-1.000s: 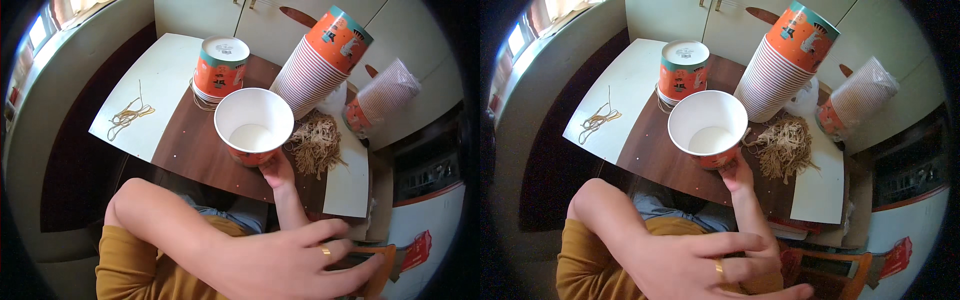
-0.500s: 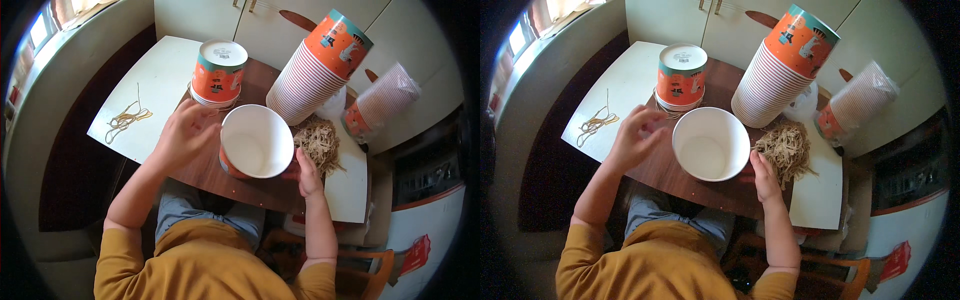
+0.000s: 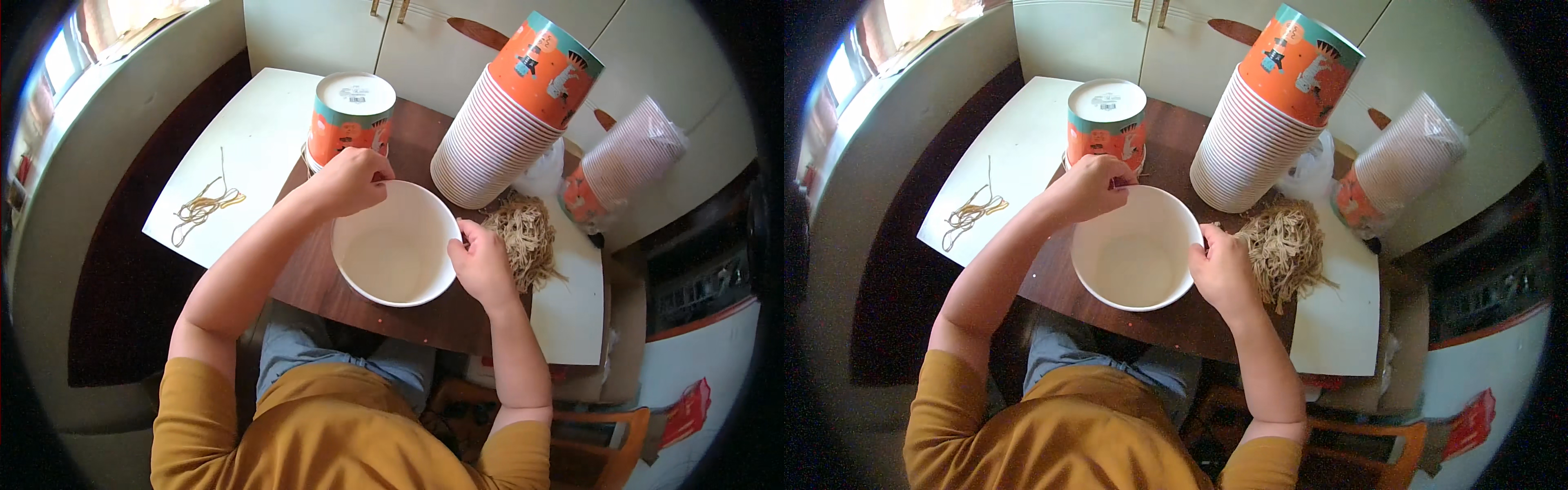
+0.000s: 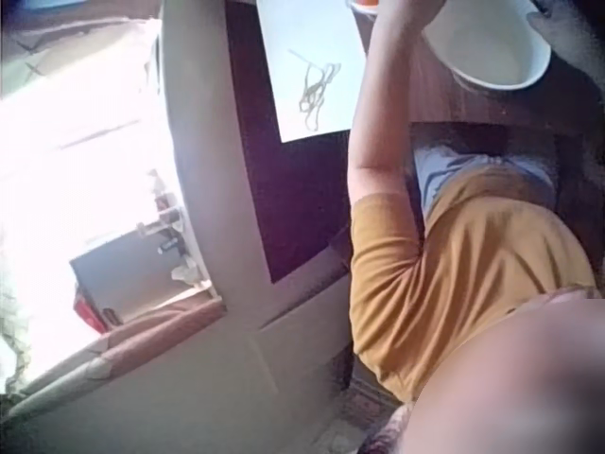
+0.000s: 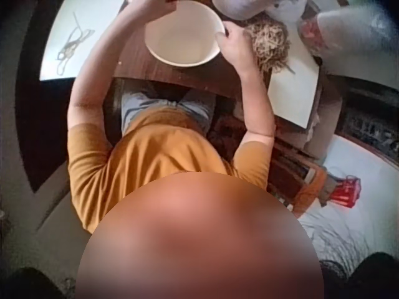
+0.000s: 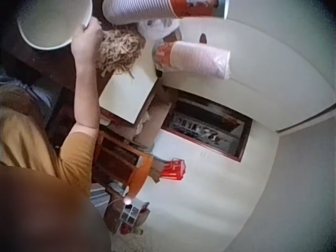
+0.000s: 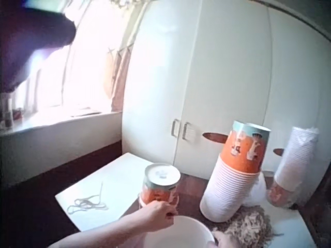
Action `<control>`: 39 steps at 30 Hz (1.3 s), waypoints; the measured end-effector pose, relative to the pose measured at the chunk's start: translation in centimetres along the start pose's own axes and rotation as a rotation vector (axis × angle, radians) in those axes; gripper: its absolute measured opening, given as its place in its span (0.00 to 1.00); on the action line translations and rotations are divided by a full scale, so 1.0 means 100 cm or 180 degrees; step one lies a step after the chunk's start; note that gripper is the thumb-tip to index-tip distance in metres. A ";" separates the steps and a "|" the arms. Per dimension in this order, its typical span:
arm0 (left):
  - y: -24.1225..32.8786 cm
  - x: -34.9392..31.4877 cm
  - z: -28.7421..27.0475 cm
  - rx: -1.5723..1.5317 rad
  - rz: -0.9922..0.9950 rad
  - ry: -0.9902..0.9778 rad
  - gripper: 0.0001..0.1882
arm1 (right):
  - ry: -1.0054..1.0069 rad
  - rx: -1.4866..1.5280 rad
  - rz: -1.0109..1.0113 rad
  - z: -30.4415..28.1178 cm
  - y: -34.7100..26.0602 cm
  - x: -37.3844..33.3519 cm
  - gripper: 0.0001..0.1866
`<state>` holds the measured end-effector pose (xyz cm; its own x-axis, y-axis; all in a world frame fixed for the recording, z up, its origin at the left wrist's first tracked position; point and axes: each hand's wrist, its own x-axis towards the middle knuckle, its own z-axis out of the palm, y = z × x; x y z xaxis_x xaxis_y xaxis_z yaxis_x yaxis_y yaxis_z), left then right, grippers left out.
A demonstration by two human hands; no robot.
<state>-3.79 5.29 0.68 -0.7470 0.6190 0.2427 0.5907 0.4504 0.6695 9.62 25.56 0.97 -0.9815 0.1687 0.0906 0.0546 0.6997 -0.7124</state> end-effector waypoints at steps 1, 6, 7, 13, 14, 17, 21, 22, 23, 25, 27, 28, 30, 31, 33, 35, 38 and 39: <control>-0.002 -0.002 0.002 0.0007 -0.0054 0.0050 0.10 | 0.0013 -0.0021 0.0027 0.000 -0.005 -0.001 0.12; 0.002 0.000 0.005 0.0397 -0.0081 0.0141 0.09 | 0.0105 -0.0107 -0.0204 0.005 -0.005 -0.003 0.10; 0.001 0.001 0.006 0.0519 -0.0071 0.0126 0.09 | 0.0101 -0.0125 -0.0251 0.005 -0.006 -0.003 0.10; 0.006 0.001 0.003 0.0583 -0.0376 -0.0036 0.11 | 0.0032 -0.0237 -0.0174 0.002 -0.012 -0.004 0.11; 0.006 0.001 0.003 0.0562 -0.0553 -0.0061 0.11 | 0.0027 -0.0233 -0.0171 0.003 -0.010 -0.003 0.11; 0.002 -0.001 0.006 0.0321 -0.0537 0.0046 0.12 | 0.0036 -0.0102 -0.0222 0.004 -0.006 -0.002 0.11; 0.002 -0.005 0.003 -0.0141 -0.0523 0.0010 0.12 | -0.0007 -0.0063 -0.0134 0.004 -0.007 0.001 0.12; 0.003 -0.006 0.004 -0.0119 -0.0501 0.0050 0.11 | -0.0011 -0.0087 -0.0140 0.004 -0.008 0.001 0.12; 0.004 -0.007 0.004 -0.0098 -0.0480 0.0089 0.11 | -0.0013 -0.0085 -0.0140 0.004 -0.008 0.001 0.12; 0.006 -0.006 0.006 0.0090 -0.0446 0.0128 0.11 | -0.0032 -0.0104 -0.0119 0.004 -0.010 0.001 0.12; 0.007 -0.005 0.007 0.0279 -0.0406 0.0167 0.11 | -0.0052 -0.0100 -0.0117 0.004 -0.011 0.001 0.12; 0.007 -0.005 0.007 0.0350 -0.0351 0.0188 0.11 | -0.0063 -0.0099 -0.0116 0.003 -0.012 0.001 0.13; 0.008 -0.005 0.007 0.0420 -0.0297 0.0208 0.11 | -0.0070 -0.0080 -0.0111 0.003 -0.014 0.001 0.13; 0.009 -0.004 0.007 0.0525 -0.0375 0.0175 0.11 | -0.0074 -0.0061 -0.0107 0.004 -0.014 0.001 0.13; 0.010 -0.003 0.007 0.0631 -0.0455 0.0144 0.11 | -0.0067 -0.0067 -0.0132 0.004 -0.014 0.001 0.13; 0.009 -0.002 0.007 0.0790 -0.0473 0.0081 0.12 | -0.0062 -0.0073 -0.0161 0.005 -0.013 0.001 0.13; 0.009 0.000 0.006 0.0866 -0.0509 -0.0033 0.12 | -0.0054 -0.0053 -0.0192 0.006 -0.011 0.002 0.13; 0.009 0.000 0.006 0.0866 -0.0510 -0.0033 0.12 | -0.0050 -0.0026 -0.0182 0.006 -0.011 0.002 0.13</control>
<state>-3.10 6.13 0.86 -0.8349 0.5320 0.1412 0.5267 0.6976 0.4857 9.25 24.36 1.33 -0.9858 0.1176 0.1199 -0.0001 0.7136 -0.7006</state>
